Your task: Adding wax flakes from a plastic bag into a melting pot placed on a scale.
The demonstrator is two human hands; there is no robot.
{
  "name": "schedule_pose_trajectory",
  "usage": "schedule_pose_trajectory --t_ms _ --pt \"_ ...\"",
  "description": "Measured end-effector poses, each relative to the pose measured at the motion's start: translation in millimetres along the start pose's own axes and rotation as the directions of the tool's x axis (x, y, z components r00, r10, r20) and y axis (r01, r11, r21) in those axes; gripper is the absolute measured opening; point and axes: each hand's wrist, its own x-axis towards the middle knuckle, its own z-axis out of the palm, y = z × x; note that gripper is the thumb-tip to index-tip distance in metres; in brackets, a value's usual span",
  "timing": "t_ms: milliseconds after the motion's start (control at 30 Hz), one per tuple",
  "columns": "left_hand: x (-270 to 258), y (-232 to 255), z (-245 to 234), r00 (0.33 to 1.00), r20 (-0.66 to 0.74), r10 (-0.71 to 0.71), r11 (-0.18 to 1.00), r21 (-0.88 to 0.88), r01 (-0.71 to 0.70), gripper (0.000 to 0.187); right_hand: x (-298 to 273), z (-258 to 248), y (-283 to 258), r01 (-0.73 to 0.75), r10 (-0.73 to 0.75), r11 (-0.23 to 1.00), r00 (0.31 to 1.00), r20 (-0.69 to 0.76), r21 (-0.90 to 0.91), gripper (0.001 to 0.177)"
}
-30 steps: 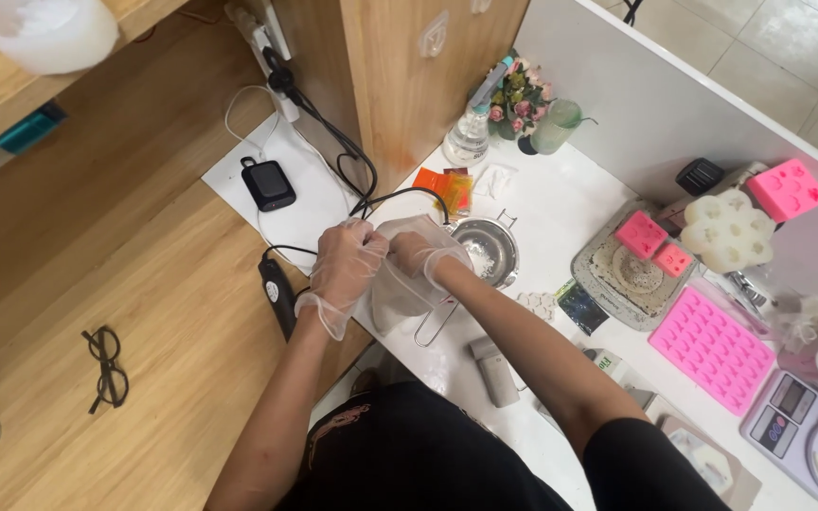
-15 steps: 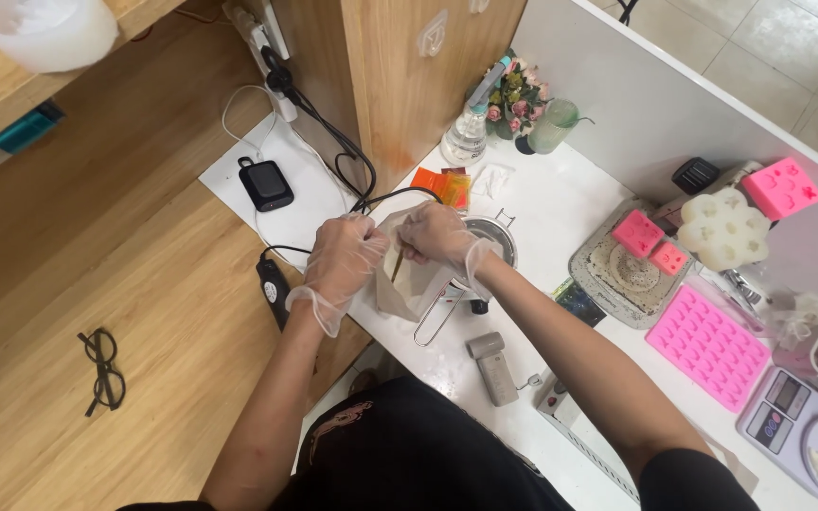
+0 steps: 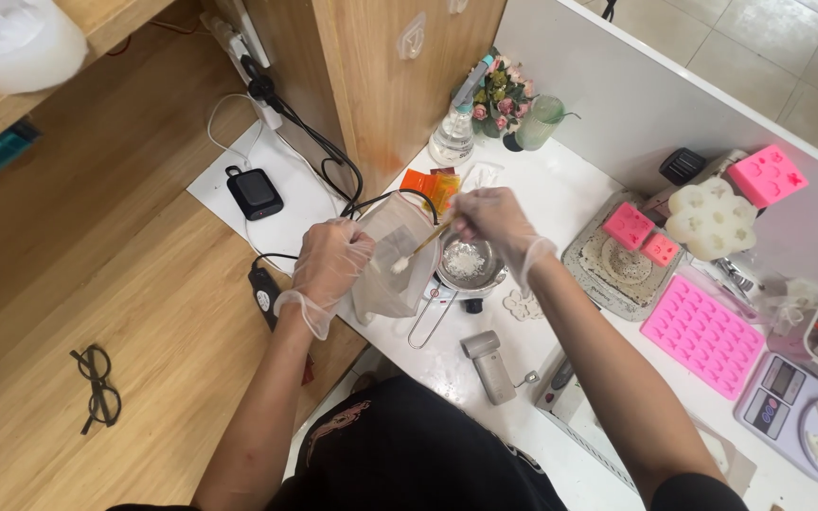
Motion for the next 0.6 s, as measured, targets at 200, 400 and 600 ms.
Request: schedule_pose_trajectory --t_ms 200,400,600 --pt "8.0 11.4 6.9 0.999 0.02 -0.034 0.999 0.005 0.034 0.034 -32.5 -64.4 -21.8 0.063 -0.025 0.984 0.975 -0.221 0.167 0.016" --pt "2.6 3.4 10.5 0.999 0.006 -0.036 0.999 -0.001 0.036 0.034 -69.1 -71.3 62.5 0.261 -0.232 0.964 0.915 -0.33 0.046 0.018" --pt "-13.8 4.8 12.2 0.996 0.06 -0.064 0.998 0.01 0.063 0.038 -68.7 -63.5 90.7 0.241 -0.233 0.97 0.876 -0.422 -0.035 0.015"
